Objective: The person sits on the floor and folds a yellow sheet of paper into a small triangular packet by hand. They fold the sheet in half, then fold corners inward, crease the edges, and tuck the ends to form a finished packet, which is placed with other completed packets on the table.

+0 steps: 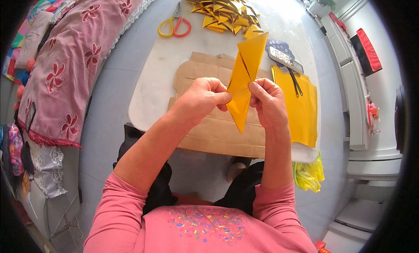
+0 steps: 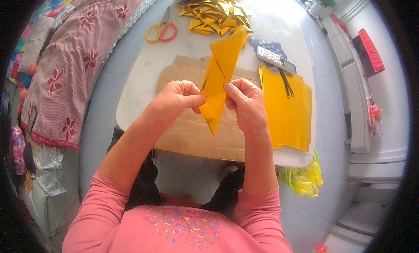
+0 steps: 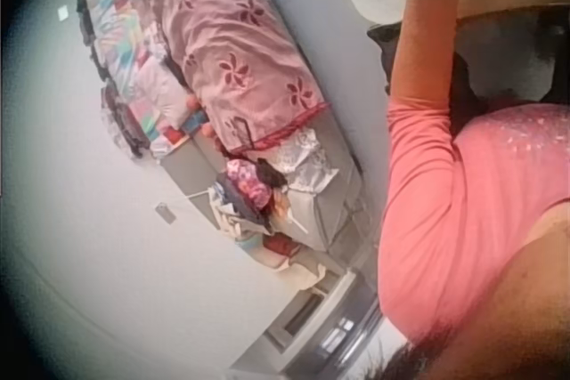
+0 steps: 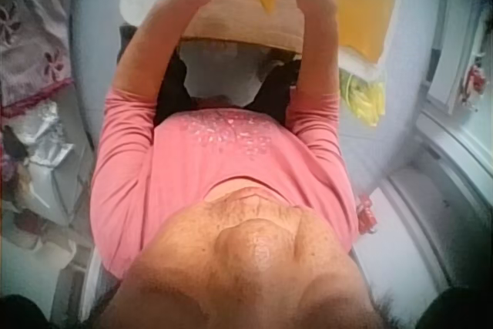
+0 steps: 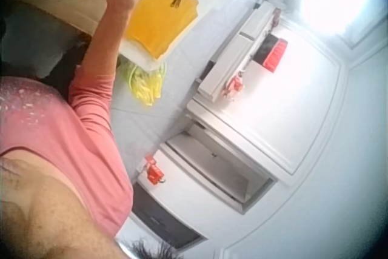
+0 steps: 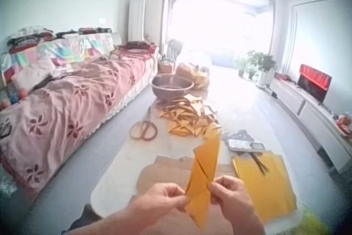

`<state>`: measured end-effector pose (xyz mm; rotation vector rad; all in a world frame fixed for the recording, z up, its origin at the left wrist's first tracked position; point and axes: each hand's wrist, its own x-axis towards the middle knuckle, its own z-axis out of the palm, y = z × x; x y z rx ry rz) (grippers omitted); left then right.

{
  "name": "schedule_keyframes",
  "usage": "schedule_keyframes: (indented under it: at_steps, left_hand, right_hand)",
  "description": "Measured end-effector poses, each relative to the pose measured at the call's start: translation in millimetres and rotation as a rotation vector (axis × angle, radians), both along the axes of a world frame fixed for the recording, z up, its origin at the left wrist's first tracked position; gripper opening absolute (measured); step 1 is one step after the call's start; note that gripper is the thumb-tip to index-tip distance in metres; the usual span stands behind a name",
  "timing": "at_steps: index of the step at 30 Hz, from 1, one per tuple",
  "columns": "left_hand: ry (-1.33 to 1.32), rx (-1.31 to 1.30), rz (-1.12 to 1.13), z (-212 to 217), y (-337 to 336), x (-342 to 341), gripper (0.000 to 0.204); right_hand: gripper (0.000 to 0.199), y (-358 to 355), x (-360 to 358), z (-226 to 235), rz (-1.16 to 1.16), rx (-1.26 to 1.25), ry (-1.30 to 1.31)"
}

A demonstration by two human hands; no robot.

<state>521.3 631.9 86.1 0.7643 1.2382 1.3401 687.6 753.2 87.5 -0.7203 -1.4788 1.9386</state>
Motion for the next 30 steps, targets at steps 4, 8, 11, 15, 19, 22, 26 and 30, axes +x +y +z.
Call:
schedule_keyframes:
  at_steps: [4,8,11,15,19,22,26,30]
  left_hand:
    - [0.010,-0.002,-0.011,2.5,-0.1,-1.7,0.021]
    - [0.020,0.089,0.027,12.3,-0.1,-1.6,0.035]
    - [0.129,0.237,-0.058,16.5,-4.1,0.6,0.044]
    - [0.533,0.415,-0.067,14.8,-2.9,11.5,0.038]
    - [0.604,0.489,-0.054,16.4,-1.3,13.1,0.022]
    - [0.644,0.498,-0.029,19.2,-1.2,16.3,0.015]
    - [0.674,0.544,-0.038,14.6,0.1,14.6,0.014]
    - [0.672,0.563,-0.057,14.0,0.4,11.8,0.013]
  right_hand:
    - [0.016,3.7,2.9,-2.0,0.008,-0.062,0.041]
    - [0.014,10.7,10.3,2.7,-0.013,-0.197,0.136]
    - [0.012,13.0,14.6,3.6,-0.009,-0.288,0.164]
    - [0.011,13.7,19.2,5.6,0.070,-0.326,0.165]
    - [0.009,12.7,20.5,9.2,0.048,-0.329,0.150]
    - [0.009,14.1,22.3,8.7,0.047,-0.338,0.154]
    - [0.009,10.3,21.0,13.0,0.048,-0.338,0.158]
    - [0.009,12.4,22.1,10.6,0.070,-0.300,0.186]
